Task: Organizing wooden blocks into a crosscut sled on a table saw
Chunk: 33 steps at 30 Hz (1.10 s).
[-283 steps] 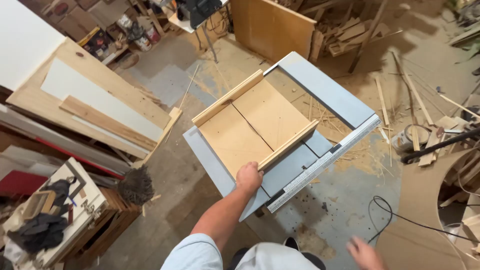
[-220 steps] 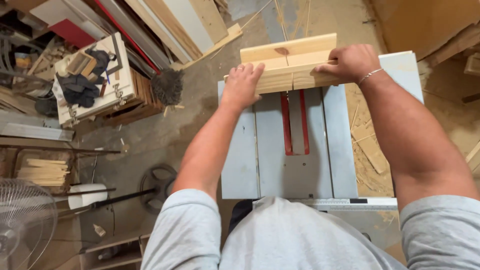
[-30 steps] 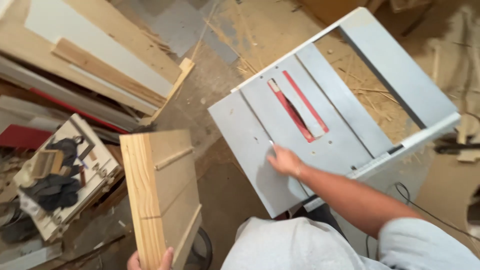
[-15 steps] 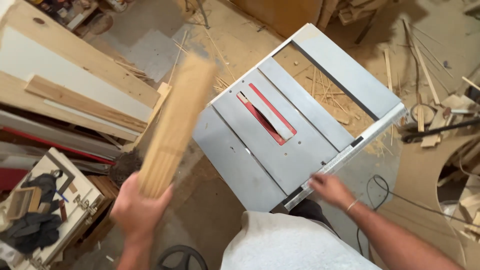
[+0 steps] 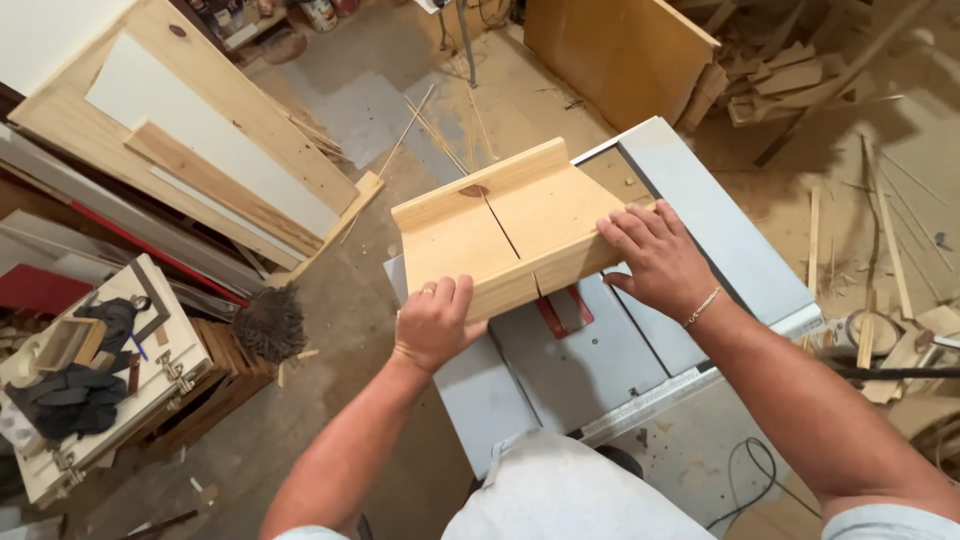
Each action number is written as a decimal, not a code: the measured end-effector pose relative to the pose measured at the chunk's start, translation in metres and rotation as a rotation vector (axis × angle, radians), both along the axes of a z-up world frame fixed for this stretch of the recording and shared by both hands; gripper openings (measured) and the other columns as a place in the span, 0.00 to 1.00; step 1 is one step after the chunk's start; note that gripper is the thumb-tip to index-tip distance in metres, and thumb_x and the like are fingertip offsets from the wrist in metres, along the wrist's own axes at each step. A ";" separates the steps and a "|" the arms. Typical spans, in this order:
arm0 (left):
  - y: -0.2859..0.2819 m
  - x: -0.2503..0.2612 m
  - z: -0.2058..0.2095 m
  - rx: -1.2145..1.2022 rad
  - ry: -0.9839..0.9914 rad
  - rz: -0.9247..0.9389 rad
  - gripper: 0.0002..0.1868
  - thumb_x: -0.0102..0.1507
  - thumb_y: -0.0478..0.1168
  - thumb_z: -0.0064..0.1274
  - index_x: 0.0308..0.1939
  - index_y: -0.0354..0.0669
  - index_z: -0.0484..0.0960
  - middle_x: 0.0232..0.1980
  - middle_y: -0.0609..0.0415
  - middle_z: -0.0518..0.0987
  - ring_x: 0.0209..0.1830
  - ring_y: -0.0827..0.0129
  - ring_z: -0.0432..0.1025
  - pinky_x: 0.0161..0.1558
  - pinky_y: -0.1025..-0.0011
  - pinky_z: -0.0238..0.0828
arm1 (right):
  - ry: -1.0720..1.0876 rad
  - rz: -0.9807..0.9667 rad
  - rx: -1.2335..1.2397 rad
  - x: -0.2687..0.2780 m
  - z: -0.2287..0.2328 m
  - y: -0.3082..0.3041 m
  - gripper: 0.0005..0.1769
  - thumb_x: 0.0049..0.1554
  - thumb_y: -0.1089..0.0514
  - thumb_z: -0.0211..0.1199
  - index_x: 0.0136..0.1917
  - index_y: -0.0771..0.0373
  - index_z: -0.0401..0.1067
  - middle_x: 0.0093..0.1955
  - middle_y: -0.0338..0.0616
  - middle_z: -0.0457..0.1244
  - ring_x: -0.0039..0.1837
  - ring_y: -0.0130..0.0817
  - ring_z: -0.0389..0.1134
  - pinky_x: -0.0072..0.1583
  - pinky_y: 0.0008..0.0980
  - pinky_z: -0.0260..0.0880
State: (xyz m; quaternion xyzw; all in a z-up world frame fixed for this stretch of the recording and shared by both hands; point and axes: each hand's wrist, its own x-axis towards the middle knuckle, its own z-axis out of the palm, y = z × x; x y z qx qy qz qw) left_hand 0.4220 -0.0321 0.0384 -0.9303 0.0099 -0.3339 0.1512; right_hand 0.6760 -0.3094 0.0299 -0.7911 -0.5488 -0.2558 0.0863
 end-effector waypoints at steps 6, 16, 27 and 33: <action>-0.039 -0.014 -0.102 -0.150 0.210 0.032 0.38 0.49 0.65 0.61 0.54 0.43 0.78 0.33 0.54 0.70 0.30 0.58 0.71 0.31 0.62 0.70 | 0.202 0.103 -0.240 0.055 -0.085 -0.007 0.25 0.42 0.31 0.70 0.44 0.47 0.72 0.43 0.31 0.63 0.47 0.39 0.70 0.57 0.41 0.72; -0.050 0.010 -0.176 -0.332 0.241 0.261 0.22 0.62 0.63 0.50 0.37 0.50 0.73 0.33 0.58 0.68 0.34 0.58 0.72 0.35 0.62 0.71 | 0.219 0.133 -0.328 0.086 -0.170 0.015 0.23 0.45 0.27 0.65 0.44 0.41 0.69 0.41 0.27 0.64 0.49 0.34 0.69 0.55 0.38 0.71; 0.010 0.073 -0.178 -0.653 0.491 0.520 0.18 0.58 0.55 0.63 0.38 0.48 0.79 0.35 0.53 0.78 0.40 0.51 0.78 0.44 0.56 0.78 | 0.195 -0.068 -0.403 0.136 -0.218 0.096 0.11 0.55 0.36 0.55 0.45 0.38 0.71 0.44 0.30 0.66 0.52 0.37 0.70 0.59 0.42 0.67; -0.007 0.071 -0.178 -0.625 0.459 0.528 0.21 0.57 0.62 0.60 0.36 0.51 0.79 0.34 0.55 0.78 0.39 0.52 0.79 0.44 0.57 0.79 | 0.184 -0.027 -0.385 0.141 -0.209 0.083 0.14 0.50 0.34 0.61 0.44 0.40 0.73 0.41 0.31 0.67 0.50 0.36 0.71 0.58 0.38 0.69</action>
